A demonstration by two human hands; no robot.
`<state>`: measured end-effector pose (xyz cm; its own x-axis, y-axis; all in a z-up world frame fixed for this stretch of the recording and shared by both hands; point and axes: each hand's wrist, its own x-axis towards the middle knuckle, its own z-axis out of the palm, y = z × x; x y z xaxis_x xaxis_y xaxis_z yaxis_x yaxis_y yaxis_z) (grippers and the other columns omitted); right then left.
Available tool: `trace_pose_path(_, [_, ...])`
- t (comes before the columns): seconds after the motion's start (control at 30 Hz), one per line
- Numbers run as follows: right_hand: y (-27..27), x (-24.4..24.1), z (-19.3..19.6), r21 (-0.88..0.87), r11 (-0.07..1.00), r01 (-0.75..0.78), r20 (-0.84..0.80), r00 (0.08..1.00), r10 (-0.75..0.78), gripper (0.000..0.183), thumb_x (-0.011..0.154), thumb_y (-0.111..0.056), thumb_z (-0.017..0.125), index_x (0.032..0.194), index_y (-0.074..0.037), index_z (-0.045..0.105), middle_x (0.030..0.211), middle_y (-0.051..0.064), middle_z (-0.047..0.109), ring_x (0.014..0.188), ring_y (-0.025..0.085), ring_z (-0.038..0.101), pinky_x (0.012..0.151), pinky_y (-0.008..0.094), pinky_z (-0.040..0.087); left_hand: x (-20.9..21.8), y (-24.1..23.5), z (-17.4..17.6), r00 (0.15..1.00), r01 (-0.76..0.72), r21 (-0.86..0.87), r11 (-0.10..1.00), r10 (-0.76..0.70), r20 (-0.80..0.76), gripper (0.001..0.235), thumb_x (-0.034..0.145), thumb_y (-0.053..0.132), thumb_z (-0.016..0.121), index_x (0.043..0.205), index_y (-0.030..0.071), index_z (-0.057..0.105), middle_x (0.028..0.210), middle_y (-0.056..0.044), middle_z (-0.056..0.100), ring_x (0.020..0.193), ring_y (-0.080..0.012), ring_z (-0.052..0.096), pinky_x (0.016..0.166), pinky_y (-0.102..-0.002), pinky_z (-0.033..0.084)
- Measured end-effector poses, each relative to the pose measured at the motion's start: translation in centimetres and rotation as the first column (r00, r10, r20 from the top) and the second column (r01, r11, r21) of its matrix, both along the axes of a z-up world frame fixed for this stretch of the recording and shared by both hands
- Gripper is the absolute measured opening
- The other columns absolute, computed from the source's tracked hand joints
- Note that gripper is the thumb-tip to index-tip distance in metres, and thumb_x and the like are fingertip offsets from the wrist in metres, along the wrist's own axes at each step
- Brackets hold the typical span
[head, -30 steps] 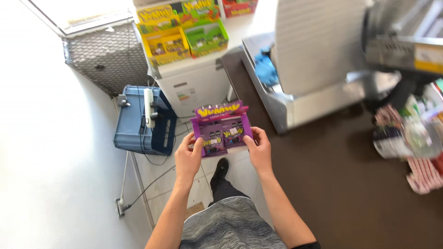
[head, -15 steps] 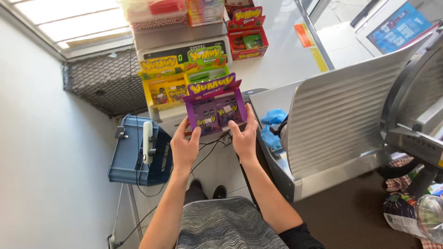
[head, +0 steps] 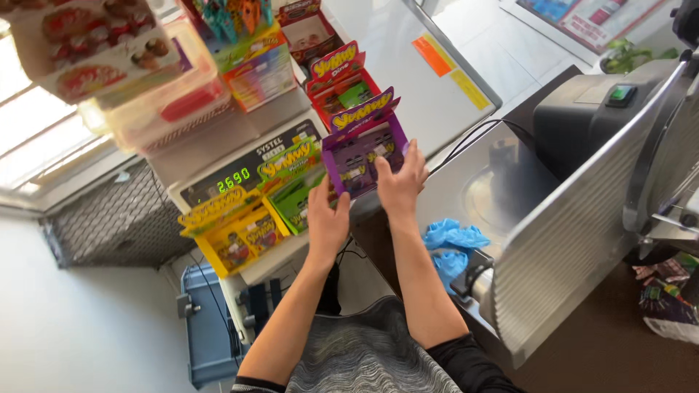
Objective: The person picks up various candy boxes and a lollipop stand from a counter, places each one on a digital scale to check its weight, and returns it to a display arrangement on the counter.
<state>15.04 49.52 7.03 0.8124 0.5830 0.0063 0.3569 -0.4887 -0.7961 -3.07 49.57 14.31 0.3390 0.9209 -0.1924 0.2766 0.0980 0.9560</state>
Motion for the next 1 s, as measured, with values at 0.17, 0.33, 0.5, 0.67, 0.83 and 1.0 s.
trace_pose_path(0.17, [3.8,4.8,-3.1,-0.033,0.995,0.09,-0.074,0.993,-0.092,0.089,0.093,-0.066,0.077,0.164,-0.02,0.049,0.157,0.012,0.047,0.145,0.033,0.05,0.118,0.056,0.041,3.0,4.9,-3.4,0.993,0.117,-0.097,0.988,-0.119,-0.014,0.072,0.111,0.027,0.057,0.169,-0.005,0.027,0.155,-0.032,0.041,0.145,-0.0492,0.053,0.116,-0.062,0.055])
trace_pose_path(0.33, [6.0,6.6,-2.8,-0.208,0.965,0.158,-0.149,0.97,-0.191,0.097,0.087,-0.069,0.076,0.163,-0.017,0.048,0.16,0.012,0.046,0.15,0.031,0.051,0.127,0.043,0.039,5.0,8.1,-1.8,0.97,0.237,-0.238,0.942,-0.244,0.002,0.082,0.109,0.033,0.058,0.17,-0.007,0.02,0.162,-0.037,0.031,0.15,-0.056,0.045,0.121,-0.07,0.047])
trace_pose_path(0.5, [7.6,9.5,-5.7,-0.332,0.932,0.148,-0.131,0.971,-0.201,0.094,0.084,-0.071,0.073,0.161,-0.023,0.052,0.156,0.012,0.052,0.148,0.032,0.055,0.127,0.044,0.04,6.6,10.1,-4.9,0.95,0.296,-0.409,0.863,-0.309,0.037,0.083,0.11,0.044,0.061,0.173,0.005,0.023,0.167,-0.029,0.037,0.152,-0.0444,0.048,0.117,-0.062,0.052])
trace_pose_path(0.67, [8.4,9.4,-6.5,-0.395,0.914,0.096,-0.182,0.967,-0.18,0.094,0.083,-0.068,0.073,0.161,-0.022,0.052,0.155,0.013,0.053,0.147,0.031,0.055,0.126,0.043,0.041,6.6,10.5,-3.4,0.964,0.25,-0.561,0.789,-0.254,0.073,0.094,0.106,0.045,0.064,0.173,0.003,0.013,0.171,-0.032,0.026,0.127,-0.0365,0.07,0.098,-0.043,0.071])
trace_pose_path(0.83, [9.2,8.8,-5.1,-0.392,0.918,0.057,-0.234,0.959,-0.16,0.097,0.085,-0.062,0.072,0.167,-0.017,0.047,0.159,0.016,0.051,0.15,0.033,0.053,0.127,0.045,0.039,7.1,9.5,-3.3,0.967,0.253,-0.571,0.781,-0.203,0.152,0.096,0.108,0.034,0.06,0.172,-0.004,-0.001,0.176,-0.035,0.009,0.133,-0.0372,0.066,0.108,-0.042,0.066])
trace_pose_path(1.0, [9.5,8.7,-4.8,-0.41,0.912,0.034,-0.227,0.964,-0.138,0.101,0.085,-0.064,0.071,0.169,-0.015,0.045,0.166,0.016,0.045,0.154,0.032,0.049,0.129,0.044,0.04,7.0,8.7,-3.2,0.961,0.277,-0.429,0.86,-0.247,0.124,0.1,0.105,0.03,0.062,0.174,-0.003,-0.003,0.176,-0.035,-0.011,0.151,-0.0485,0.045,0.121,-0.061,0.052])
